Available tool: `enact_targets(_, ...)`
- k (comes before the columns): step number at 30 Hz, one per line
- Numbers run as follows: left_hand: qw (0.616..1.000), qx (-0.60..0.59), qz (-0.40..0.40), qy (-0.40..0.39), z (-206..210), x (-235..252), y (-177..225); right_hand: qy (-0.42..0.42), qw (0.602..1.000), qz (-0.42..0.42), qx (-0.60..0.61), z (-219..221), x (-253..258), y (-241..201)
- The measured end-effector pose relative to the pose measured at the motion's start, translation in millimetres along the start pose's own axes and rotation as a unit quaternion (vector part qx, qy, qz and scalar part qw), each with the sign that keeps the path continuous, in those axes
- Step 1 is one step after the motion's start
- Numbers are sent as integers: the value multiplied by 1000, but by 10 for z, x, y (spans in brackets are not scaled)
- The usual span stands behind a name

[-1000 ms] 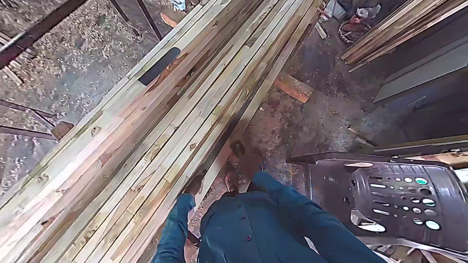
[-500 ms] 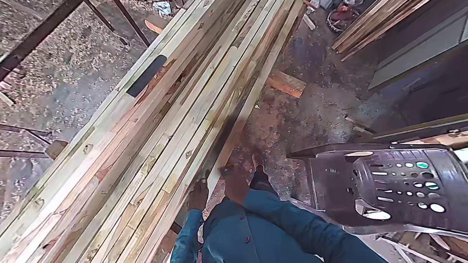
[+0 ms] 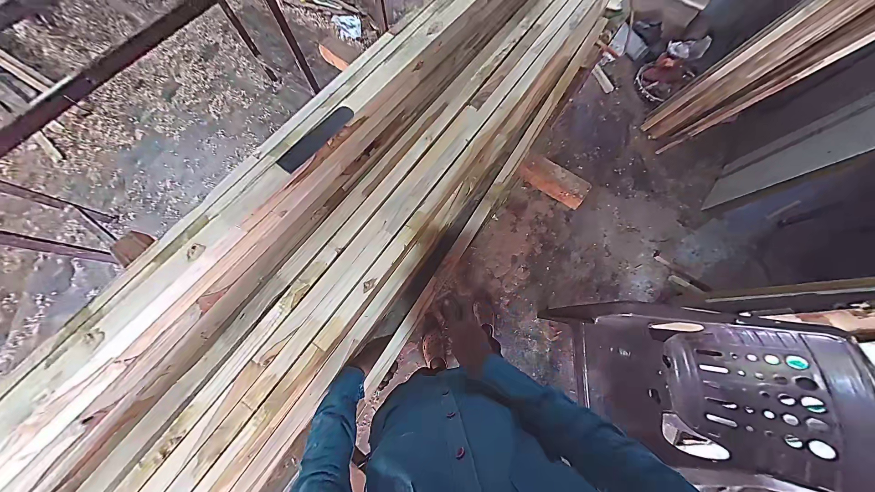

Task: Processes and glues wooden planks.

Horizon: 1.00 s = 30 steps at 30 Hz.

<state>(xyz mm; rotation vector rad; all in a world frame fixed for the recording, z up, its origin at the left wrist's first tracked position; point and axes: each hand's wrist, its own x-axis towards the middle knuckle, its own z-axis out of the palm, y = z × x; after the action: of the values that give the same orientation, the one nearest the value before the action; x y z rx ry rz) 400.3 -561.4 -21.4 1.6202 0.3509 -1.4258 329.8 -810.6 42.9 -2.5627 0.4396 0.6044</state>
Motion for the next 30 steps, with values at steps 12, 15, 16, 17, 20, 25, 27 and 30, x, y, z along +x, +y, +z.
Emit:
enact_targets(12,967,194,83,143,-22,209,-246,-120,993,17,1,-336,-125,-760)
enact_targets(15,955,247,100,131,-15,48,-88,-196,980,-40,-16,-161,-570,-1018)
enact_targets(16,948,263,119,131,-7,-15,-94,-209,977,-51,-3,-219,-602,-956)
enact_targets(17,938,289,129,140,8,-116,-103,-209,975,-64,29,-293,-589,-825)
enact_targets(20,868,405,108,266,342,-595,-31,-192,954,-77,217,-517,-487,-237)
enact_targets(25,647,470,291,524,736,-356,-489,-83,895,-6,438,-609,-404,270)
enact_targets(27,625,491,323,514,706,-266,-590,-60,893,-23,446,-563,-303,353)
enact_targets(30,683,451,315,481,626,-288,-664,-37,954,-60,290,-417,-35,268)
